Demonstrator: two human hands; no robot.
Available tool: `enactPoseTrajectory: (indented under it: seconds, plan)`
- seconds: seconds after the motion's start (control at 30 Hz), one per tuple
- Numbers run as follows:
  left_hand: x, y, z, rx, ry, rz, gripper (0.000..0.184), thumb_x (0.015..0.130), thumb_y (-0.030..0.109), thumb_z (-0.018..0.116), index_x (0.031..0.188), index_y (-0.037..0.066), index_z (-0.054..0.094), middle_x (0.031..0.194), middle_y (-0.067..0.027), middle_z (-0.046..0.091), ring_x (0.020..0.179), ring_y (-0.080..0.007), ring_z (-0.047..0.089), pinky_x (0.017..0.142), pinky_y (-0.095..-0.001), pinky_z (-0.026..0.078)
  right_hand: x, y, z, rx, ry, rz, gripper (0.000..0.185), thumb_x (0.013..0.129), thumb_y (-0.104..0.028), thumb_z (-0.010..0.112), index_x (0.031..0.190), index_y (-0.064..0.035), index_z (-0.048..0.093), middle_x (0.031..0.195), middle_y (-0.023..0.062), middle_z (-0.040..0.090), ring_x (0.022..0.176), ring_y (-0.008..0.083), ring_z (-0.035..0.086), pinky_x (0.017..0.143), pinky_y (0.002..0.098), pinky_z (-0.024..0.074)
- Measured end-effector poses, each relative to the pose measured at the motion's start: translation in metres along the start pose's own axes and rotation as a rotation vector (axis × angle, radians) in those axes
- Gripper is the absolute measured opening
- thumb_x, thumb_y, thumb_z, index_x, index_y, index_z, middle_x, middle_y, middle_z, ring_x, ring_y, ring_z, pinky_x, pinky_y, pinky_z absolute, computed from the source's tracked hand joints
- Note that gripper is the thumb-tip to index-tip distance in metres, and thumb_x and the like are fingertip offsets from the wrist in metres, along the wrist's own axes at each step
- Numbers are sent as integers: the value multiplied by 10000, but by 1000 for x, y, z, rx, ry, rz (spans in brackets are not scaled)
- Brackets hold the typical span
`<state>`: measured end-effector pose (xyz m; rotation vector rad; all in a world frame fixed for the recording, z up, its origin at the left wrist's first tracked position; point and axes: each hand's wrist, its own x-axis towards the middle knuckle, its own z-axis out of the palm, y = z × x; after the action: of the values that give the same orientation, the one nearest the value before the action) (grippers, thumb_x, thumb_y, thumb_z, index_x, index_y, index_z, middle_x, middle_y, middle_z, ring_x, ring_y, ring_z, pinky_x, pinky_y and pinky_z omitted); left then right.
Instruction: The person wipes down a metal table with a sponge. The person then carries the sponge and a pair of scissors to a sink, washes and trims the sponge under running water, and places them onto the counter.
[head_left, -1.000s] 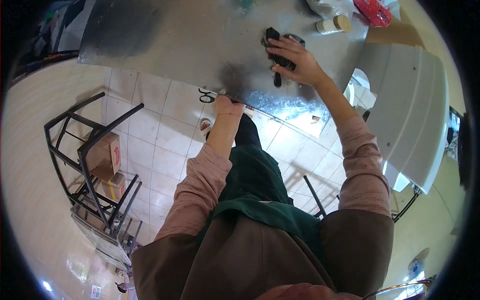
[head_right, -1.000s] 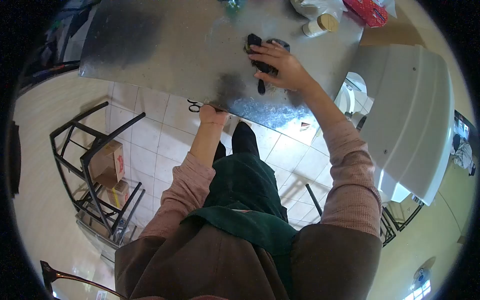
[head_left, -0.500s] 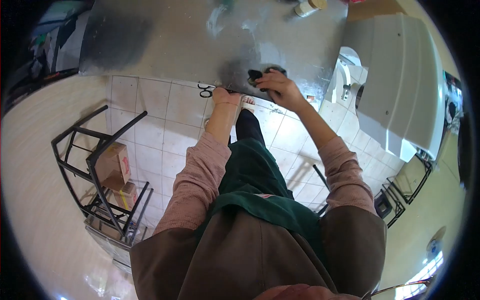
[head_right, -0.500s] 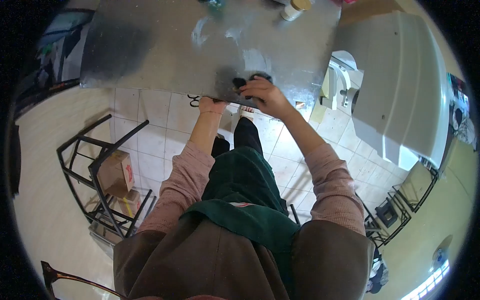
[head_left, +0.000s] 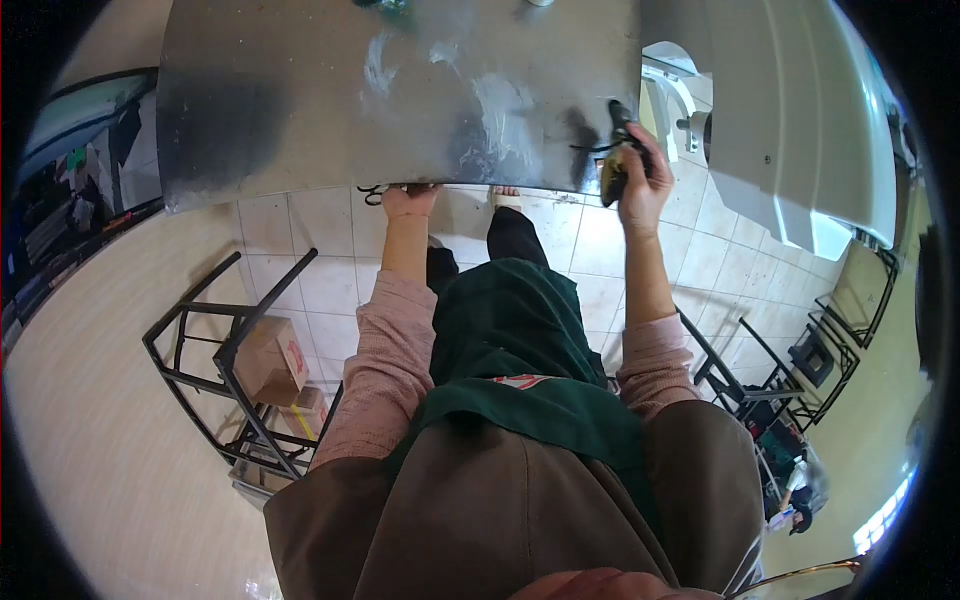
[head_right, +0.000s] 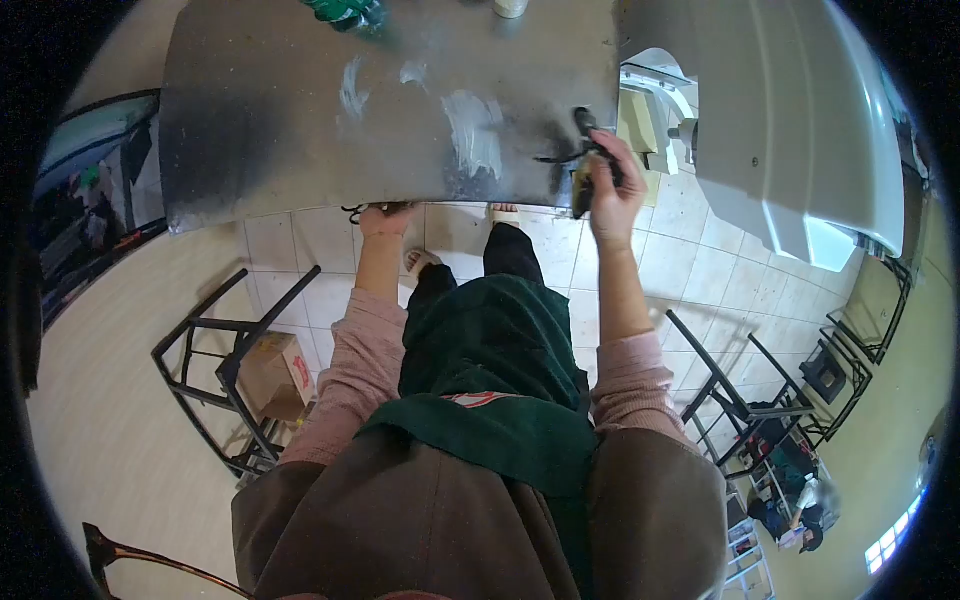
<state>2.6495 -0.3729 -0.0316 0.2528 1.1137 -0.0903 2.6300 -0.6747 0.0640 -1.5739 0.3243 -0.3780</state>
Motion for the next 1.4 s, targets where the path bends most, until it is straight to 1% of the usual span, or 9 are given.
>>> enactPoseTrajectory:
  seconds: [0.13, 0.17, 0.23, 0.43, 0.57, 0.7, 0.87, 1.33, 1.4]
  plan:
    - [17, 18, 3, -92, -73, 3, 374, 876, 290, 337, 1122, 65, 507, 1146, -124, 505, 1093, -300, 452, 882, -533, 367, -23, 26, 10, -201, 72, 27, 270, 755, 107, 446, 941, -12, 601, 987, 86, 590, 946, 193, 547, 841, 285, 405]
    - [18, 20, 2, -124, -81, -38, 397, 881, 315, 326, 1162, 81, 480, 1204, -121, 463, 1146, -294, 401, 933, -533, 302, -24, 37, 17, -483, 13, -250, 279, 727, 121, 438, 924, -2, 593, 944, 111, 592, 914, 233, 561, 823, 302, 418]
    - [18, 22, 0, -155, -87, -80, 422, 885, 340, 316, 1201, 96, 452, 1262, -117, 422, 1199, -287, 350, 985, -533, 236, -32, 36, 42, -559, 57, -263, 231, 767, 96, 468, 933, -10, 589, 941, 106, 594, 906, 208, 558, 810, 274, 414]
    - [14, 10, -10, 192, -204, -178, 443, 876, 395, 324, 1184, 106, 458, 1269, -114, 410, 1210, -295, 333, 987, -583, 183, -44, 46, 126, -388, 118, -293, 284, 700, 115, 449, 900, -20, 599, 917, 127, 595, 884, 246, 567, 803, 297, 423]
    - [6, 7, -9, 243, -175, -196, 424, 855, 407, 345, 1144, 129, 481, 1207, -105, 450, 1149, -292, 387, 966, -598, 206, -55, 18, 168, -41, -68, 131, 215, 796, 25, 503, 982, -31, 596, 867, -2, 568, 779, 70, 503, 698, 187, 396]
    - [-3, 14, -3, 157, -182, -196, 441, 849, 414, 344, 1155, 125, 474, 1223, -113, 438, 1163, -306, 374, 964, -596, 215, -25, 1, 169, 108, 15, -55, 275, 776, 60, 466, 986, -48, 608, 810, -23, 551, 705, 50, 458, 663, 177, 387]
    - [1, 19, -1, 7, -354, -261, 474, 836, 453, 358, 1171, 140, 474, 1236, -106, 440, 1181, -325, 356, 958, -598, 230, 0, 31, 157, -723, 22, -434, 154, 720, -13, 540, 867, -42, 579, 859, 142, 561, 815, 326, 538, 730, 357, 435]
    - [-5, 13, 3, -76, -428, -368, 438, 856, 415, 365, 1145, 112, 492, 1180, -105, 500, 1125, -294, 438, 935, -571, 307, -55, 21, 207, -492, -301, -412, 240, 647, 83, 490, 853, -20, 559, 856, 142, 569, 826, 319, 558, 735, 342, 450]
    - [-11, 12, 3, -171, -473, -321, 404, 880, 369, 330, 1146, 109, 487, 1183, -85, 491, 1107, -270, 453, 965, -424, 343, -66, 20, 216, -445, -344, -417, 249, 643, 86, 486, 856, -22, 559, 864, 136, 572, 845, 319, 557, 762, 345, 447]
